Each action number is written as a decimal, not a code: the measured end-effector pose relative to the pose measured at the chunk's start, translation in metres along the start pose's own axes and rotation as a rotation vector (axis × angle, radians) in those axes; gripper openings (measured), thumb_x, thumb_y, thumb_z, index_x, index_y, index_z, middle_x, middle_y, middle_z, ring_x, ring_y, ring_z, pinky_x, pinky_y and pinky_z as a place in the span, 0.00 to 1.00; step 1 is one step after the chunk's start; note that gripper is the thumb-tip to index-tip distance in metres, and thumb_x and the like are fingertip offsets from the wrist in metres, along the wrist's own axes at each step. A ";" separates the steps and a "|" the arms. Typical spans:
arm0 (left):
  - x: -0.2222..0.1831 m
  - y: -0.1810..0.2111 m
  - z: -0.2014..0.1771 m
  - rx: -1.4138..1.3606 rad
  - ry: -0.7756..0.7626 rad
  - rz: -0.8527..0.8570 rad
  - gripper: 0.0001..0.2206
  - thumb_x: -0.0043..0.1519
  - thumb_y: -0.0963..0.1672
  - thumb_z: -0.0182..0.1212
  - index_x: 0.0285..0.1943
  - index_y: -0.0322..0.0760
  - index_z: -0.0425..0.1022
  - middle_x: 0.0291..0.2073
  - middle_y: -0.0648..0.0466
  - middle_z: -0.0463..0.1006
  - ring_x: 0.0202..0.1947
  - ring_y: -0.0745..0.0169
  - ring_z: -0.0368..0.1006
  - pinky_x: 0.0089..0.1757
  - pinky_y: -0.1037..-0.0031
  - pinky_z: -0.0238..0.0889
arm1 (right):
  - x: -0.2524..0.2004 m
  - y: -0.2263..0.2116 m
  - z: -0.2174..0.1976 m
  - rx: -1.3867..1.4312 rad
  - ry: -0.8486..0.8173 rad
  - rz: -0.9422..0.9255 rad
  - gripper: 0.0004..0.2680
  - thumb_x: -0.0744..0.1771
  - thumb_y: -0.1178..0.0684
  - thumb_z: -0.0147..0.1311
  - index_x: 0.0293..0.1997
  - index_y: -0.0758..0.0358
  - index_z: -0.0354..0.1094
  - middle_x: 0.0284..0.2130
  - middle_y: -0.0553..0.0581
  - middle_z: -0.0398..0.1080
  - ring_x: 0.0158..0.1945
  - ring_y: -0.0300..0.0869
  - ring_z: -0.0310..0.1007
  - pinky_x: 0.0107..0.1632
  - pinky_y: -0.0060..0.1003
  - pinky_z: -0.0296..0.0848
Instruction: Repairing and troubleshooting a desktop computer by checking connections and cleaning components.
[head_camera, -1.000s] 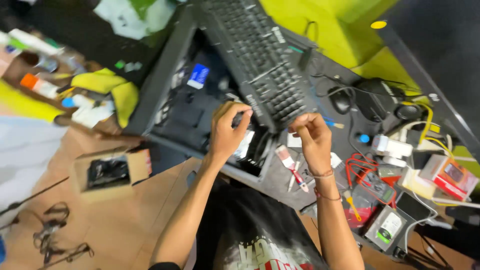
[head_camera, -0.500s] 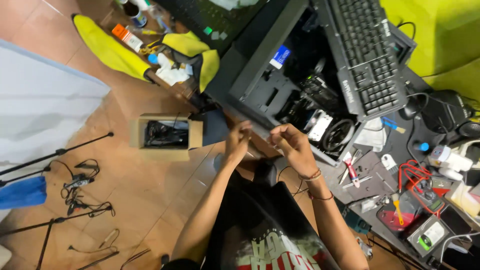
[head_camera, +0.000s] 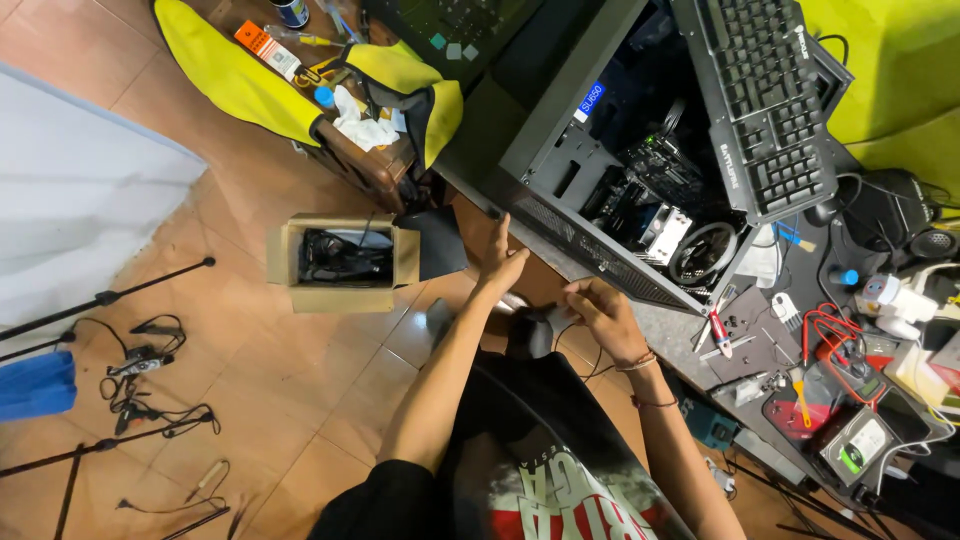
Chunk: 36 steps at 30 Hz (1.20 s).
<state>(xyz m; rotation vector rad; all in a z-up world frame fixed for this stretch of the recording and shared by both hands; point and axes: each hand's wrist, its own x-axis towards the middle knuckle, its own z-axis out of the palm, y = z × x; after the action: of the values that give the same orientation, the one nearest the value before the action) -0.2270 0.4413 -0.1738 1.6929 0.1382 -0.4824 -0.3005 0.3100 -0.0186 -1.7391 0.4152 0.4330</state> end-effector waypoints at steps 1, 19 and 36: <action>-0.002 0.004 -0.002 -0.036 0.003 0.019 0.33 0.47 0.41 0.50 0.64 0.36 0.44 0.60 0.34 0.46 0.61 0.38 0.44 0.57 0.60 0.43 | -0.001 0.004 0.000 0.000 -0.003 0.009 0.07 0.61 0.58 0.47 0.37 0.69 0.65 0.25 0.61 0.68 0.30 0.43 0.69 0.32 0.32 0.68; 0.013 0.015 -0.009 -0.740 -0.079 -0.411 0.33 0.53 0.42 0.51 0.65 0.50 0.36 0.56 0.49 0.52 0.52 0.59 0.63 0.45 0.67 0.60 | -0.008 0.009 -0.001 -0.019 0.035 0.039 0.07 0.62 0.57 0.46 0.38 0.68 0.65 0.26 0.59 0.69 0.30 0.43 0.70 0.32 0.32 0.68; 0.023 -0.017 0.025 -0.088 0.090 -0.314 0.24 0.46 0.47 0.56 0.52 0.46 0.58 0.41 0.57 0.70 0.36 0.66 0.69 0.35 0.74 0.64 | -0.009 0.007 -0.002 -0.015 0.065 0.040 0.07 0.62 0.57 0.46 0.37 0.70 0.65 0.25 0.61 0.68 0.30 0.44 0.70 0.32 0.32 0.68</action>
<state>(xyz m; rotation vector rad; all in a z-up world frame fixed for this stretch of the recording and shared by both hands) -0.2185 0.4165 -0.2008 1.6131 0.4893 -0.6232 -0.3114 0.3073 -0.0196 -1.7651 0.4951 0.4100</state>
